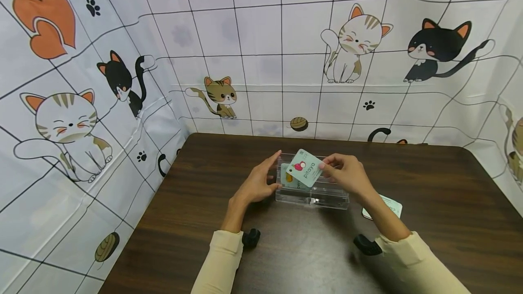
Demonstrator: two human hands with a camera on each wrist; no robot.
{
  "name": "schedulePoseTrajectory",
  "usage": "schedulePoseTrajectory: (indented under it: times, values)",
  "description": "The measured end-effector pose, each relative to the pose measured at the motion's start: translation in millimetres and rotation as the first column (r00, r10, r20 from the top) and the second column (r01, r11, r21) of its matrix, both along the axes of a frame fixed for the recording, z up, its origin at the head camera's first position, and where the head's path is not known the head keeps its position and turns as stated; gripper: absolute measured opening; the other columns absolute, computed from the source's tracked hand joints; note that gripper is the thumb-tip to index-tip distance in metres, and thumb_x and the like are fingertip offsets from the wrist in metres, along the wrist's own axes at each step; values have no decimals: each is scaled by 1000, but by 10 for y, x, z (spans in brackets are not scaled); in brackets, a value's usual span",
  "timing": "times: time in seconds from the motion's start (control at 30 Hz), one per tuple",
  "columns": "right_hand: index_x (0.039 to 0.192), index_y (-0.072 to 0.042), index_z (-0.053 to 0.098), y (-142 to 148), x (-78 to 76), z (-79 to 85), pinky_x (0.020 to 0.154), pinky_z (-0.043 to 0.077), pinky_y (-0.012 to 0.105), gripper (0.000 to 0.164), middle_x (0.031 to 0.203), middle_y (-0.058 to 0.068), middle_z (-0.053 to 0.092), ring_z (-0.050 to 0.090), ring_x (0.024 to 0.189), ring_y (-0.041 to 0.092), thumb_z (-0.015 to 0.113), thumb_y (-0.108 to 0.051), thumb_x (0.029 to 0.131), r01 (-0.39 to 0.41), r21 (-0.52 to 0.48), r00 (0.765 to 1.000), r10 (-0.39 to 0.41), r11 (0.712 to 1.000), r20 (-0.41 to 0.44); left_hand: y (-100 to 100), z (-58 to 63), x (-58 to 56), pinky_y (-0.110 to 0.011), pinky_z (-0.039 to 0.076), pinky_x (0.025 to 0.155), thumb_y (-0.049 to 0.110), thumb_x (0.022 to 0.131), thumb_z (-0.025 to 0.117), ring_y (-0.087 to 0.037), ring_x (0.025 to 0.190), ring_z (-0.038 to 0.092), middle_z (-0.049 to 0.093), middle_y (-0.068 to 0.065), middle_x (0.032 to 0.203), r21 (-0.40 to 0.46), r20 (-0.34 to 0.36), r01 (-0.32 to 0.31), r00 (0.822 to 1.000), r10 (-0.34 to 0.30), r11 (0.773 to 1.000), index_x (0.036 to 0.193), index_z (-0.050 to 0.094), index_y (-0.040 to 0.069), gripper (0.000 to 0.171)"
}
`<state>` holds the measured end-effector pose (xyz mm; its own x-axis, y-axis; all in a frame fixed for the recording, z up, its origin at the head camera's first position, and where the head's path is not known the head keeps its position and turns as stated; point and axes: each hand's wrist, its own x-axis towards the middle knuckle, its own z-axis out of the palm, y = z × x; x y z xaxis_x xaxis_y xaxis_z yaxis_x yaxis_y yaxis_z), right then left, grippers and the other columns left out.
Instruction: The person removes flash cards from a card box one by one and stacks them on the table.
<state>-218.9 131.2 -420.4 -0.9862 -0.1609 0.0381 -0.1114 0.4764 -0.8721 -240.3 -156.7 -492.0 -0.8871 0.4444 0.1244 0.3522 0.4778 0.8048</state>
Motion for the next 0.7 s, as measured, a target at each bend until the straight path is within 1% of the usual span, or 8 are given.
schedulePoseTrajectory:
  times: [0.17,0.27,0.47,0.6,0.7]
  values:
    - [116,7,72,98,6,35,72,68,29,29,106,23,78,77,85,19,72,-19,104,9,-13,1000,-9,1000,8,-5,2,12,-49,57,115,-2,94,79,-33,154,49,30,-7,177,1,1,-9,1000,9,1000,174,20,29,104]
    - [118,8,71,157,16,52,73,69,31,31,107,24,77,76,85,15,72,-20,105,10,-28,1000,-9,1000,10,-7,7,19,-50,57,115,-3,94,79,-34,154,49,30,-8,177,2,-5,-10,1000,10,1000,173,20,28,104]
    - [123,8,69,273,48,77,76,68,30,35,111,20,77,75,86,10,71,-22,105,19,-68,999,-15,998,47,-6,5,14,-51,57,114,-3,93,79,-35,154,49,30,-9,177,-1,-10,-8,1000,8,1000,173,20,28,104]
    - [124,8,68,352,75,86,75,66,26,36,112,18,78,75,85,8,70,-24,106,31,-54,998,-28,998,54,6,4,12,-50,57,115,-3,93,79,-34,154,49,30,-8,177,-4,1,-9,1000,9,1000,173,20,29,104]
    - [124,9,68,405,89,89,76,66,24,37,113,18,77,75,87,10,69,-24,107,29,-44,998,-27,999,51,4,4,13,-49,56,116,-3,94,79,-33,155,48,29,-6,178,-10,12,-15,1000,15,1000,173,20,30,104]
